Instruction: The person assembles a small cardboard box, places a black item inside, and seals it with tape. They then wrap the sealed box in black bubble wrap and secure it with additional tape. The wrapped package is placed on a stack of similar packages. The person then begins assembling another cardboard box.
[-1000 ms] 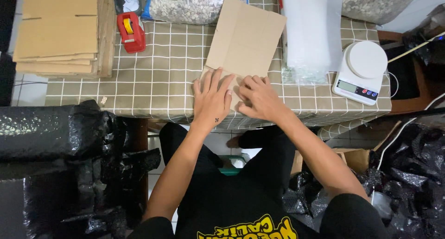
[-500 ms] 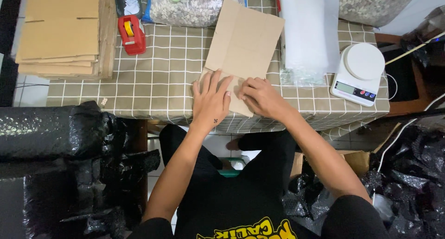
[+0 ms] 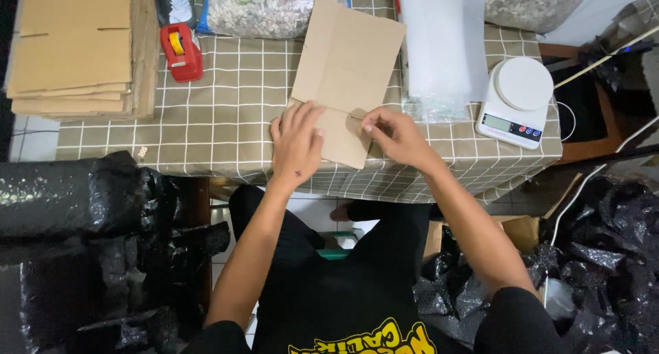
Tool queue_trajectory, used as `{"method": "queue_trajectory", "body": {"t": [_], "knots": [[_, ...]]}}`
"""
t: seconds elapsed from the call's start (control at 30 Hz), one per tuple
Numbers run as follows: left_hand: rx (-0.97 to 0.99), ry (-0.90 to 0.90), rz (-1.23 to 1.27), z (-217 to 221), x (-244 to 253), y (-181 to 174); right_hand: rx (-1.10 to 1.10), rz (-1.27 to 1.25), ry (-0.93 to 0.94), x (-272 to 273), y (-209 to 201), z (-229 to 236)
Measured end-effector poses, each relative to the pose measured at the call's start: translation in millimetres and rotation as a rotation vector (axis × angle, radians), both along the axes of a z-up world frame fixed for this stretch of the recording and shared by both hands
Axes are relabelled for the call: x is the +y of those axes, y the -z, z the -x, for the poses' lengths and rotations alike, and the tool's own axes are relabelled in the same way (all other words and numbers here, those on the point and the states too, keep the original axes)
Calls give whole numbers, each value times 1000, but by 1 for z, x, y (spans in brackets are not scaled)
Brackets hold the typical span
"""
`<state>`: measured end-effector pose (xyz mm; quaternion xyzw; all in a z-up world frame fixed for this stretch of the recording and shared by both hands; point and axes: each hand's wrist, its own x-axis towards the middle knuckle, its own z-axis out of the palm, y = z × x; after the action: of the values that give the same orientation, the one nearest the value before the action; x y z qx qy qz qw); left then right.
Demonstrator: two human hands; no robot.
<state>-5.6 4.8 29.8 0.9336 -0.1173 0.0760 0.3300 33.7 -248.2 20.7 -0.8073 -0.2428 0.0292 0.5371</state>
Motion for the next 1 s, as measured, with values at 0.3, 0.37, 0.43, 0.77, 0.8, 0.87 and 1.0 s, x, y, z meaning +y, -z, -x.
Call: {"method": "queue_trajectory", "body": {"t": [0.3, 0.37, 0.43, 0.77, 0.8, 0.87, 1.0], "knots": [[-174, -108, 149, -19, 53, 22, -134, 61, 82, 72, -23, -12], [-118, -68, 26, -16, 51, 7, -114, 93, 55, 87, -14, -20], [-59, -20, -97, -16, 49, 1, -93, 125, 35, 97, -3, -25], [57, -78, -191, -10, 36, -4, -236, 157, 59, 99, 5, -12], [69, -85, -208, -8, 35, -7, -248, 166, 64, 99, 9, -13], [69, -86, -217, -8, 33, -5, -245, 175, 57, 99, 3, -11], [57, -76, -269, -12, 33, 11, -252, 199, 63, 99, -1, -10]]}}
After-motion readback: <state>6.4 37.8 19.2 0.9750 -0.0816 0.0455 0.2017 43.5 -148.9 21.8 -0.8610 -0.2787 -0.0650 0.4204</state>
